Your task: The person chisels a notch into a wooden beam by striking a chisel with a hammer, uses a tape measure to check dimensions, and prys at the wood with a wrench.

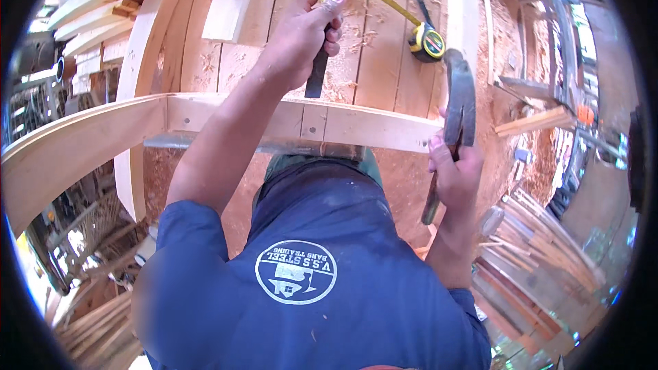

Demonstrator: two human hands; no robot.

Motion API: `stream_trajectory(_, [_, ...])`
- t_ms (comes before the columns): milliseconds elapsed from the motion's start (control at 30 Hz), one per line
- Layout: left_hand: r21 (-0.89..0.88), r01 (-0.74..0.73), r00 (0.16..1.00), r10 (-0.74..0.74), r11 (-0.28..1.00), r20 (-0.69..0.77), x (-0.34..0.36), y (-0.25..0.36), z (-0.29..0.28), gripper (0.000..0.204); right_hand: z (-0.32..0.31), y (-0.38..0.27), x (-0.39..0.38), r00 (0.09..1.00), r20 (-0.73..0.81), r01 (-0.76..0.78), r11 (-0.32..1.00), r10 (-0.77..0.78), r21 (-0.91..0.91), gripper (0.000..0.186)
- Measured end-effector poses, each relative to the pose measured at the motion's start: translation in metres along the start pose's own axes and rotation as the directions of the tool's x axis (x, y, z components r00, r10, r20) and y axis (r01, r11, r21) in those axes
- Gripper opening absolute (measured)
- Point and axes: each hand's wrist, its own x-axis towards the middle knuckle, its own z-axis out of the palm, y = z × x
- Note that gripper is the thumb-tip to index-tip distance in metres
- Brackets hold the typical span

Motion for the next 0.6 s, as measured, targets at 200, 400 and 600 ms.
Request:
stream_trajectory(200, [-0.011,0.039,0.999,-0.04,0.999,-0.034,-0.003,-0.01,-0.006,0.022,-0.007,-0.024,0.081,0.972,0.197,0.137,0.99,-0.126,-0.041,0.034])
stream_trajectory(400, [-0.026,0.07,0.99,-0.072,0.997,-0.121,-0.003,-0.009,-0.004,0.033,0.004,-0.056,0.131,0.949,0.3,0.11,0.993,-0.093,-0.041,0.042])
stream_trajectory(600, [0.039,0.08,0.997,-0.081,0.996,0.006,0.001,-0.014,-0.004,0.028,-0.001,-0.098,0.198,0.931,0.247,0.293,0.953,-0.267,-0.075,0.032])
